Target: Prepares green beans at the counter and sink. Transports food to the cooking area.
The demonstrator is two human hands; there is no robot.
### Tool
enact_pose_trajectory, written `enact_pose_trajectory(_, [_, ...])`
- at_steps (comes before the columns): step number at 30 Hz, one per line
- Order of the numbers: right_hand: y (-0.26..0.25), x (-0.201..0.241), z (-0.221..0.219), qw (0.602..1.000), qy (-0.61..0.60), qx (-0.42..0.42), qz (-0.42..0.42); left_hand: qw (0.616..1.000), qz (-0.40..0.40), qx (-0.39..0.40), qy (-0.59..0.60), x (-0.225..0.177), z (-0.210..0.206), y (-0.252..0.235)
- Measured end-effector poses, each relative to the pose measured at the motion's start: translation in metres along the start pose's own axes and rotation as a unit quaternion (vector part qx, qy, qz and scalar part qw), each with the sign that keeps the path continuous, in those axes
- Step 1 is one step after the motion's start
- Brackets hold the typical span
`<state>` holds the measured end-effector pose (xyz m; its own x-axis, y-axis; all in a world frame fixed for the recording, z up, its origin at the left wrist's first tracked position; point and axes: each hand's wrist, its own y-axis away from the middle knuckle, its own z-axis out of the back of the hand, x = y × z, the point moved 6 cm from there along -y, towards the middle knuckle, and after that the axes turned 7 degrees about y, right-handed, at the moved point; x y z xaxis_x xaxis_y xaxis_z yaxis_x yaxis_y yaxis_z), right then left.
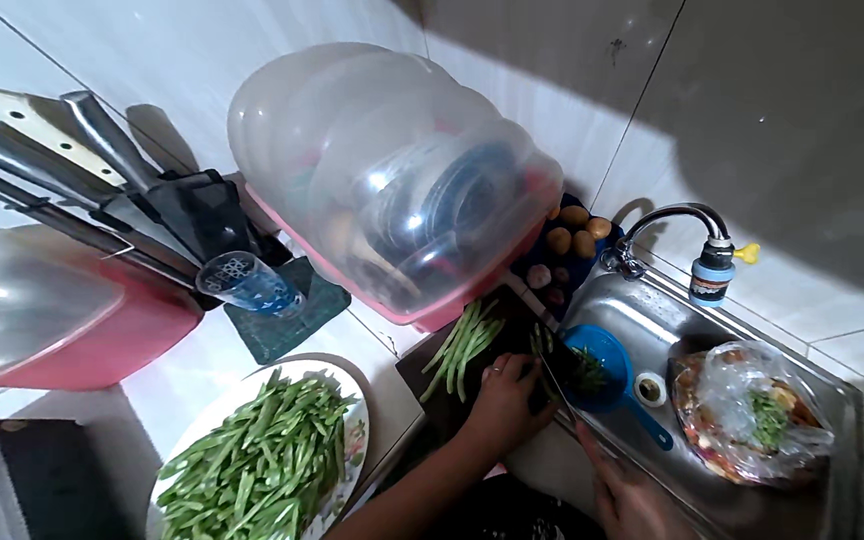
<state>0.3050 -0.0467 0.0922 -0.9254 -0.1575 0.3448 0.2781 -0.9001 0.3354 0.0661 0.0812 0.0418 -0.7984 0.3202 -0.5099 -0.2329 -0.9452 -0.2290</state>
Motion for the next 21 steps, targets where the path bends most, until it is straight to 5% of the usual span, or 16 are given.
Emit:
enact_pose_trajectory(16, [-0.099, 0.007, -0.036, 0.995, -0.019, -0.079, -0.057, 0.999, -0.007, -0.021, 0.024, 0.004, -0.003, 0.002])
enact_pose_trajectory(21, [-0.089, -0.005, -0.047, 0.994, -0.041, -0.080, -0.055, 0.999, -0.012, -0.029, 0.023, 0.006, -0.008, 0.004])
